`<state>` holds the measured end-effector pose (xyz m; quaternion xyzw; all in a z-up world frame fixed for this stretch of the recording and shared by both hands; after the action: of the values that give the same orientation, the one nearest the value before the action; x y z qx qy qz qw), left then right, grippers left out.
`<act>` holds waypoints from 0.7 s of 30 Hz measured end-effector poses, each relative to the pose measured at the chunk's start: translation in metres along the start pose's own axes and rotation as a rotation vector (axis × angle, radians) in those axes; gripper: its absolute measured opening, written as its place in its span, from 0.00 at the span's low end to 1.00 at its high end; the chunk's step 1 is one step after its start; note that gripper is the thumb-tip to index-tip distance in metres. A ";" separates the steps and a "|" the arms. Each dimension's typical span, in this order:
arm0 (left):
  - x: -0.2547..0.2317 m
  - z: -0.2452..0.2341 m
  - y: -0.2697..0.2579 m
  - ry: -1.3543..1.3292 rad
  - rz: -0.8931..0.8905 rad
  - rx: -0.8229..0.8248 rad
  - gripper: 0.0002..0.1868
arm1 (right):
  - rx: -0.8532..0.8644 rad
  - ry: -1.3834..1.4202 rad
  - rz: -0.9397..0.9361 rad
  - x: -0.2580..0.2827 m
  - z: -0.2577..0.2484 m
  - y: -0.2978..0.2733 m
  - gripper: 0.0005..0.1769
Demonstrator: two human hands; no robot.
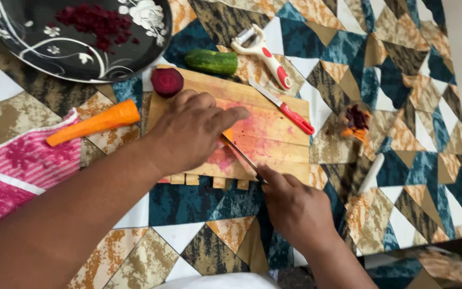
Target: The person chops a carrot into small pieces using a knife on a wooden cutting board, with other vegetables and a plate nearby.
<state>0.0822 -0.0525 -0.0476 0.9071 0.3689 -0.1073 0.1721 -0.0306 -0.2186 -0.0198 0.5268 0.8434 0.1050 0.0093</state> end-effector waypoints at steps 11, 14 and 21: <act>0.004 0.014 -0.001 0.114 0.020 0.110 0.32 | 0.176 0.113 0.276 -0.009 -0.002 -0.024 0.21; 0.002 -0.001 -0.002 0.067 0.160 -0.112 0.41 | 0.161 0.173 0.387 -0.024 0.000 -0.032 0.20; 0.009 -0.013 -0.012 0.135 0.050 -0.118 0.51 | 0.021 0.293 0.332 -0.037 -0.005 -0.047 0.21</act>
<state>0.0807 -0.0336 -0.0417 0.9095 0.3625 -0.0196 0.2024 -0.0562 -0.2718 -0.0271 0.6376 0.7385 0.1717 -0.1364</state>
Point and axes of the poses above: each hand's wrist, its own y-axis towards the middle knuckle, its own z-axis out of the palm, x = y × z, the point moved 7 cm from there along y, towards the middle knuckle, and after that the axes turned 2 degrees about z, right-handed, at the moved point
